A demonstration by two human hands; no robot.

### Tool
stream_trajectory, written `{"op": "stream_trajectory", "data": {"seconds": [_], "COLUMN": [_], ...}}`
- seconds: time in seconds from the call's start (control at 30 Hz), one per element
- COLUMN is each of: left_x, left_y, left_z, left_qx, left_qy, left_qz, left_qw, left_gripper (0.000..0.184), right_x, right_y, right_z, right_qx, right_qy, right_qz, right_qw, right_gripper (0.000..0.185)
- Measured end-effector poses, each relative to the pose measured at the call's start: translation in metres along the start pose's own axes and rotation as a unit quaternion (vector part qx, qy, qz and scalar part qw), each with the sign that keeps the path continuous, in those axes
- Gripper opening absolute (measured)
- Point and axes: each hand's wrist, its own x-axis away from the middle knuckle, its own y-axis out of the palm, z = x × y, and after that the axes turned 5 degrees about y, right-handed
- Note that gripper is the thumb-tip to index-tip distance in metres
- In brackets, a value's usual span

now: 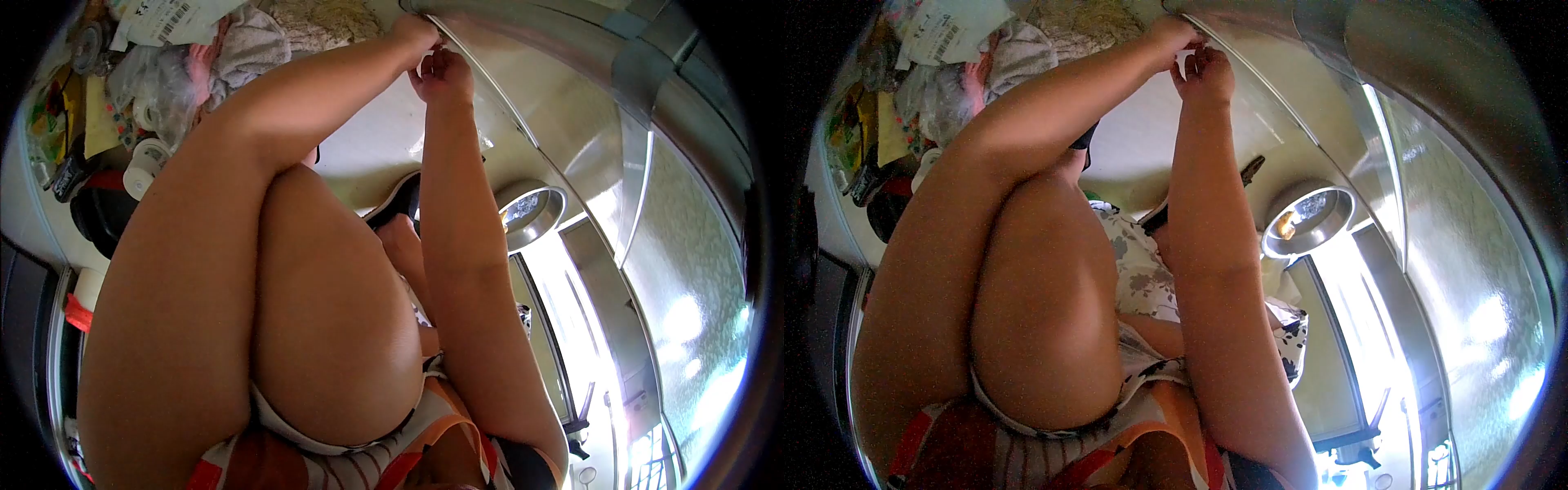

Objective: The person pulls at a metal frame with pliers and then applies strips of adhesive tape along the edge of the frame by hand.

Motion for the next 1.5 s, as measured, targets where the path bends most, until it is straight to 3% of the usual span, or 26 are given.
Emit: {"op": "stream_trajectory", "data": {"seconds": [0.13, 0.23, 0.27, 0.3, 0.37, 0.47, 0.57, 0.63, 0.67, 0.73, 0.77, 0.87, 0.97, 1.0, 1.1, 1.2, 1.3, 1.33, 1.43, 1.5], "left_x": [0.010, 0.010, 0.011, 0.016, 0.020, 0.021, 0.021, 0.022, 0.021, 0.025, 0.026, 0.002, -0.009, -0.013, 0.000, -0.005, 0.005, 0.014, 0.016, 0.030], "left_y": [-0.010, -0.013, -0.014, -0.014, -0.016, -0.018, -0.026, -0.031, -0.037, -0.048, -0.050, -0.051, -0.056, -0.053, -0.057, -0.075, -0.082, -0.079, -0.079, -0.080], "left_z": [0.008, 0.010, 0.011, 0.015, 0.017, 0.014, 0.011, 0.006, 0.005, 0.008, 0.010, 0.003, 0.035, 0.042, 0.065, 0.067, 0.067, 0.063, 0.094, 0.110], "left_qx": [0.034, 0.010, 0.018, 0.026, 0.030, 0.026, 0.037, 0.045, 0.080, 0.147, 0.119, 0.045, -0.313, -0.403, -0.319, -0.308, -0.189, -0.136, -0.315, -0.282], "left_qy": [-0.019, -0.014, 0.000, 0.014, 0.028, 0.035, 0.041, 0.024, -0.038, -0.160, -0.122, 0.019, 0.030, 0.081, -0.056, -0.013, 0.041, 0.174, 0.173, 0.124], "left_qz": [-0.046, -0.080, -0.081, -0.080, -0.087, -0.117, -0.140, -0.128, -0.123, -0.116, -0.123, -0.176, -0.106, -0.021, -0.044, -0.053, -0.009, 0.015, -0.142, -0.149], "left_qw": [0.998, 0.997, 0.997, 0.996, 0.995, 0.992, 0.989, 0.990, 0.988, 0.969, 0.978, 0.983, 0.944, 0.911, 0.945, 0.950, 0.981, 0.975, 0.923, 0.940], "left_gripper": [0.011, 0.011, 0.010, 0.010, 0.011, 0.011, 0.011, 0.013, 0.014, 0.016, 0.016, 0.022, 0.025, 0.024, 0.026, 0.027, 0.032, 0.037, 0.039, 0.037], "right_x": [0.006, 0.038, 0.042, 0.039, 0.039, 0.052, 0.038, 0.049, 0.054, 0.055, 0.056, 0.046, 0.039, 0.037, 0.017, 0.010, 0.009, 0.015, 0.029, 0.042], "right_y": [-0.001, 0.001, -0.005, -0.008, -0.020, -0.001, 0.005, 0.014, 0.018, 0.024, 0.027, 0.038, 0.049, 0.053, 0.063, 0.079, 0.089, 0.090, 0.083, 0.086], "right_z": [-0.003, -0.001, 0.003, 0.007, 0.002, -0.001, -0.007, -0.006, -0.006, 0.001, 0.007, 0.028, 0.047, 0.053, 0.066, 0.073, 0.071, 0.070, 0.068, 0.066], "right_qx": [0.026, 0.221, 0.292, 0.430, 0.536, 0.655, 0.696, 0.591, 0.527, 0.467, 0.435, 0.352, 0.255, 0.224, 0.173, 0.114, 0.141, 0.151, 0.129, 0.085], "right_qy": [0.007, -0.134, -0.219, -0.385, -0.560, -0.453, -0.403, -0.295, -0.236, -0.214, -0.200, -0.236, -0.256, -0.261, -0.290, -0.284, -0.274, -0.267, -0.206, -0.148], "right_qz": [0.027, 0.115, 0.148, 0.202, 0.160, 0.147, 0.101, 0.045, 0.015, 0.002, -0.004, -0.039, -0.046, -0.046, -0.060, -0.061, -0.071, -0.057, -0.061, -0.052], "right_qw": [0.999, 0.959, 0.919, 0.791, 0.611, 0.586, 0.586, 0.749, 0.816, 0.858, 0.878, 0.905, 0.931, 0.938, 0.939, 0.950, 0.949, 0.950, 0.968, 0.984], "right_gripper": [0.004, 0.013, 0.023, 0.022, 0.017, 0.012, 0.010, 0.011, 0.011, 0.010, 0.009, 0.008, 0.007, 0.007, 0.008, 0.007, 0.011, 0.011, 0.013, 0.015]}}
